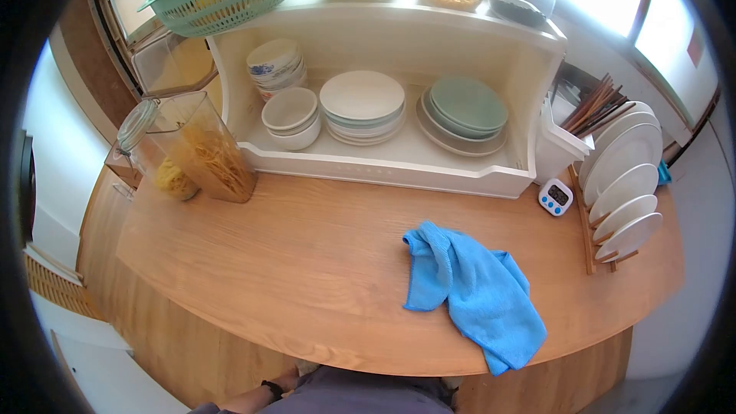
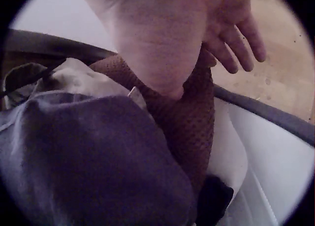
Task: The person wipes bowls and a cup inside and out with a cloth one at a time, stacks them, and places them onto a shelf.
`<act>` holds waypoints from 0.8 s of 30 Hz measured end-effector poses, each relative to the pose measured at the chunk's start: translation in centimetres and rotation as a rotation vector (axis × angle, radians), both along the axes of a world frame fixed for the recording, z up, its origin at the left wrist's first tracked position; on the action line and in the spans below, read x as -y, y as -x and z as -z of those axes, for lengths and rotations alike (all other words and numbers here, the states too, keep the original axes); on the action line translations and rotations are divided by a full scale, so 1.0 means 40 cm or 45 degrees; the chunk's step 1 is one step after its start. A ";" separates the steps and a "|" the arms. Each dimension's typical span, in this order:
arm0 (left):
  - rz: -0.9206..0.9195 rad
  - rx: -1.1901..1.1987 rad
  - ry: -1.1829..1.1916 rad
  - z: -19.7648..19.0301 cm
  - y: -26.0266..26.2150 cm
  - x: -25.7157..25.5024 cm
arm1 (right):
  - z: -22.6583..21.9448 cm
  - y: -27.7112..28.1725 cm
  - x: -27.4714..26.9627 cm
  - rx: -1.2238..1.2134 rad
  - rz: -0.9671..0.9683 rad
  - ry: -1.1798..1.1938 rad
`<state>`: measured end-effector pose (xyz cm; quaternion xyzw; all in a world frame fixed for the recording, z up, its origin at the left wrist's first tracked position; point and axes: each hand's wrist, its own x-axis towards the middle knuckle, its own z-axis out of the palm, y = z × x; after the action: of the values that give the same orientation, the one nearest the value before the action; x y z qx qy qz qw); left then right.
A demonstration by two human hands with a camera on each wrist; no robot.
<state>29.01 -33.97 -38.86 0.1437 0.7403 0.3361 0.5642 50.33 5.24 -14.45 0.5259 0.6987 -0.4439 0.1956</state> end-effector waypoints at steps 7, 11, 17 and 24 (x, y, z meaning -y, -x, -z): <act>-0.250 0.155 -0.139 0.201 -0.014 0.051 | -0.115 0.106 -0.005 -0.103 -0.109 -0.105; -0.163 -0.009 -0.125 0.057 -0.018 -0.010 | -0.172 0.151 -0.011 -0.163 -0.157 -0.178; -0.079 0.080 -0.301 0.101 0.000 -0.005 | -0.241 0.200 -0.018 -0.266 -0.223 -0.269; -0.030 0.019 -0.288 0.103 0.054 -0.018 | -0.303 0.244 -0.030 -0.398 -0.266 -0.381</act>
<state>26.85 -33.26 -42.98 0.1952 0.6951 0.4253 0.5458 40.57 6.44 -2.32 0.3989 0.8290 -0.3888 0.0499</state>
